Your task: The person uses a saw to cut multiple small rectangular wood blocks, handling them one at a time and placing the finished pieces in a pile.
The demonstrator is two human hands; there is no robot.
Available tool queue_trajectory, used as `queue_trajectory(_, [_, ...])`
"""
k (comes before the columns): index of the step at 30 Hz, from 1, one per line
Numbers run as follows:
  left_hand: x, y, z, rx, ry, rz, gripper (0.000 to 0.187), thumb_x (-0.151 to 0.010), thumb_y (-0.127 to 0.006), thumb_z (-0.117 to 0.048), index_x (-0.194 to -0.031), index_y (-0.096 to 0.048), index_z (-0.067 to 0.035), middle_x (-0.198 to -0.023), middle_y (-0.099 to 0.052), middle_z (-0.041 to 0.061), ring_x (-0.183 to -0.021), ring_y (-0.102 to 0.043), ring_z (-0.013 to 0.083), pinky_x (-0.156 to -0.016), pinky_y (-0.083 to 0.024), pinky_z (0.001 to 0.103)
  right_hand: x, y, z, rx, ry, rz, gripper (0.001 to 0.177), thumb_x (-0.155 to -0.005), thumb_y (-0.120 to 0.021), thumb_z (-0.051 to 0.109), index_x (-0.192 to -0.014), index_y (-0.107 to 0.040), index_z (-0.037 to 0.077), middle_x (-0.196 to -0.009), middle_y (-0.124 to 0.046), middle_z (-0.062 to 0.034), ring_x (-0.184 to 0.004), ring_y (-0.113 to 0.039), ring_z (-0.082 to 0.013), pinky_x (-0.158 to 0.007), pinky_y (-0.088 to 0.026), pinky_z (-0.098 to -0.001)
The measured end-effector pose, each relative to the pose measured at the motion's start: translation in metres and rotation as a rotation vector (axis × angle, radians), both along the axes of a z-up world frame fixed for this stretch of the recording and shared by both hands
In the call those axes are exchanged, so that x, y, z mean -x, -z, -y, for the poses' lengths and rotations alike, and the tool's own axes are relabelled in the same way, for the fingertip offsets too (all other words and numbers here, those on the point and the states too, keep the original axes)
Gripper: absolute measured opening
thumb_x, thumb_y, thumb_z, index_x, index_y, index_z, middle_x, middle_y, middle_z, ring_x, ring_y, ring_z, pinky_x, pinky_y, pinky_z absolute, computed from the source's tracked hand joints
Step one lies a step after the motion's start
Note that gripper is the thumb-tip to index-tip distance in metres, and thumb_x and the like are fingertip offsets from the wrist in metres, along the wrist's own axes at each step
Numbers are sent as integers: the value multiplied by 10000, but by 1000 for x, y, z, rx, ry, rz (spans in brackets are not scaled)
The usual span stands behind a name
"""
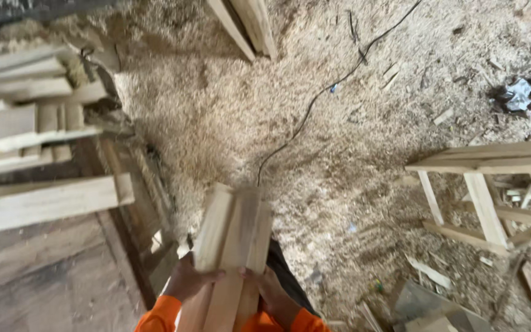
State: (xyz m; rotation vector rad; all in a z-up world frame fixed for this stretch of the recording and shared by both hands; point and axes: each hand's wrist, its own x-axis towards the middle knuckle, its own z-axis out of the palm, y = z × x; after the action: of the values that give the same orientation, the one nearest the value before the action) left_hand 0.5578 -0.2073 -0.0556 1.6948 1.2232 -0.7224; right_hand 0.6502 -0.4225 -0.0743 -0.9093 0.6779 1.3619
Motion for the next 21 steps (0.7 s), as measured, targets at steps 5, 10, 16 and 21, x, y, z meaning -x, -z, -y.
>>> queue_trajectory(5, [-115, 86, 5, -56, 308, 122, 1101, -513, -970, -624, -1282, -574, 58, -1276, -637, 243, -1176, -632, 354, -1002, -506, 414, -73, 57, 29, 46, 168, 50, 616, -848, -732, 321, -1345, -556, 4, -1190, -717, -187, -1007, -750, -295, -852, -646, -435])
queue_trajectory(10, [-317, 115, -2, -111, 537, 338, 921, -624, -797, -657, -1257, -660, -2, -1281, -675, 235, -1202, -638, 369, -1031, -495, 443, -265, 125, 29, 385, -58, 184, 727, -891, -594, 535, -1401, -512, 24, -1234, -675, -229, -999, -706, -362, -785, -637, -468])
queue_trajectory(16, [-450, 47, 18, -37, -224, 856, 942, -769, -719, -574, -1496, -479, -25, -1421, -642, 251, -1298, -658, 369, -1108, -520, 421, -467, 99, -17, 678, -153, 707, 904, -838, -761, 630, -1437, -527, -6, -1197, -626, -174, -854, -637, -236, -675, -537, -380])
queue_trajectory(21, [-263, -2, 30, -164, -47, 763, 903, -881, -709, -570, -1530, -445, 1, -1511, -493, 288, -1410, -477, 418, -1153, -399, 479, -382, 45, -111, 589, -540, 1259, 805, -858, -786, 567, -1399, -617, -5, -1283, -720, -202, -1099, -704, -246, -915, -579, -369])
